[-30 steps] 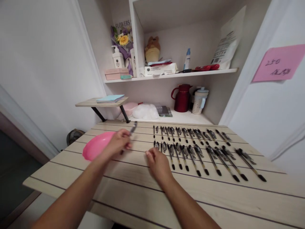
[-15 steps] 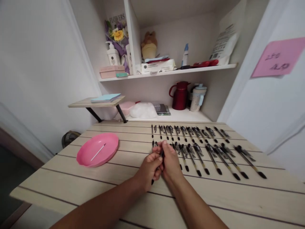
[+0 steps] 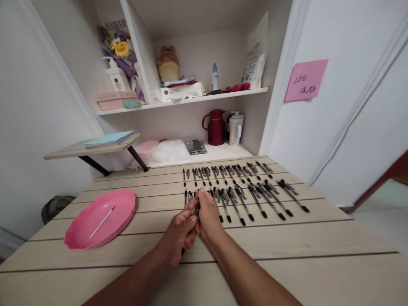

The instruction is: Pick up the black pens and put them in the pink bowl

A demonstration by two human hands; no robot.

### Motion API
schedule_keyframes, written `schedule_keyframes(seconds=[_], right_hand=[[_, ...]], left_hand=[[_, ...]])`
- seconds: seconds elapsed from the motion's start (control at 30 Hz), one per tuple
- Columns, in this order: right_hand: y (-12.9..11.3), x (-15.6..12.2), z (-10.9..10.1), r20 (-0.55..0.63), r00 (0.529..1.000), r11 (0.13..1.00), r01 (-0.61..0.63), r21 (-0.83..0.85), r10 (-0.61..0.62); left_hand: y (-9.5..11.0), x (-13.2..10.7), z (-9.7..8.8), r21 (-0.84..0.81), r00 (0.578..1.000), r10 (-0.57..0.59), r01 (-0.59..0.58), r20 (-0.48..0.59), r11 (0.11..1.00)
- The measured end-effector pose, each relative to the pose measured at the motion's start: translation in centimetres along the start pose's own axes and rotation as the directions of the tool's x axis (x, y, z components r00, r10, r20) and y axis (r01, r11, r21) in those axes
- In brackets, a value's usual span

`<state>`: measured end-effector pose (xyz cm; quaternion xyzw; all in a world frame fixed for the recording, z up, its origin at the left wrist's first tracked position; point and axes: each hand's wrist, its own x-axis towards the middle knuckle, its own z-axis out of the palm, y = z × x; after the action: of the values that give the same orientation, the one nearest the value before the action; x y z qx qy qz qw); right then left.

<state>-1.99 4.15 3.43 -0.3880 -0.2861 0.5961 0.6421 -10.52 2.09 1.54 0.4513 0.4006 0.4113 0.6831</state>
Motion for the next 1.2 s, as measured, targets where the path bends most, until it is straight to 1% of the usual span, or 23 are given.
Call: schedule_keyframes(seconds=[0.13,0.23,0.37,0.47,0.6,0.7,0.77,0.83,0.93,1.0,1.13,1.2], right_hand=[[0.2,0.0,-0.1,0.028,0.999,1.000,0.021,0.002,-0.021],[0.4,0.1,-0.2,0.041,0.998,0.999,0.045,0.018,-0.045],[0.6,0.7,-0.6,-0.031,0.987,0.987,0.158,0.036,-0.157],[0.5,1.1,-0.9,-0.058,0.985,0.985,0.167,0.035,-0.165],[0.1,1.7,-1.3,-0.066,0.978,0.971,0.204,0.124,-0.197],[-0.4,2.1,-1.7,-0.103,0.970,0.956,0.237,0.171,-0.222],[-0.6,2.5,-2.0,-0.122,0.970,0.956,0.228,0.185,-0.208],[-0.7,2.9,-2.4,-0.132,0.973,0.965,0.208,0.161,-0.188],[-0.6,3.2,-2.7,-0.176,0.962,0.976,0.216,0.030,-0.207],[-0.6,3.3,-2.9,-0.186,0.954,0.972,0.228,-0.065,-0.236],[-0.5,3.4,-3.1,-0.089,0.967,0.956,0.218,-0.198,-0.239],[-0.7,3.8,-3.0,-0.046,0.980,0.945,0.175,-0.276,-0.194]], left_hand=[[-0.1,0.3,0.0,0.014,1.000,-0.009,0.008,0.001,1.000],[0.0,0.4,-0.1,0.053,1.000,0.003,-0.002,-0.019,0.999],[0.1,0.5,-0.5,0.136,1.000,0.011,-0.010,-0.005,0.991],[0.3,0.7,-0.8,0.173,1.000,-0.031,0.030,0.004,0.985],[0.5,0.8,-1.2,0.210,0.998,-0.058,0.056,0.001,0.976],[0.6,0.8,-1.4,0.230,0.999,-0.037,0.030,0.023,0.973],[0.7,0.8,-1.5,0.231,0.999,-0.004,-0.005,0.040,0.973],[1.0,0.8,-1.8,0.224,0.999,0.028,-0.036,0.038,0.974],[1.8,1.1,-2.5,0.181,0.996,0.091,-0.089,-0.004,0.979],[2.3,1.4,-3.3,0.106,0.990,0.136,-0.130,-0.043,0.986],[2.9,2.3,-5.2,-0.099,0.976,0.162,-0.177,-0.148,0.979],[2.8,2.9,-6.2,-0.201,0.969,0.152,-0.191,-0.195,0.961]])
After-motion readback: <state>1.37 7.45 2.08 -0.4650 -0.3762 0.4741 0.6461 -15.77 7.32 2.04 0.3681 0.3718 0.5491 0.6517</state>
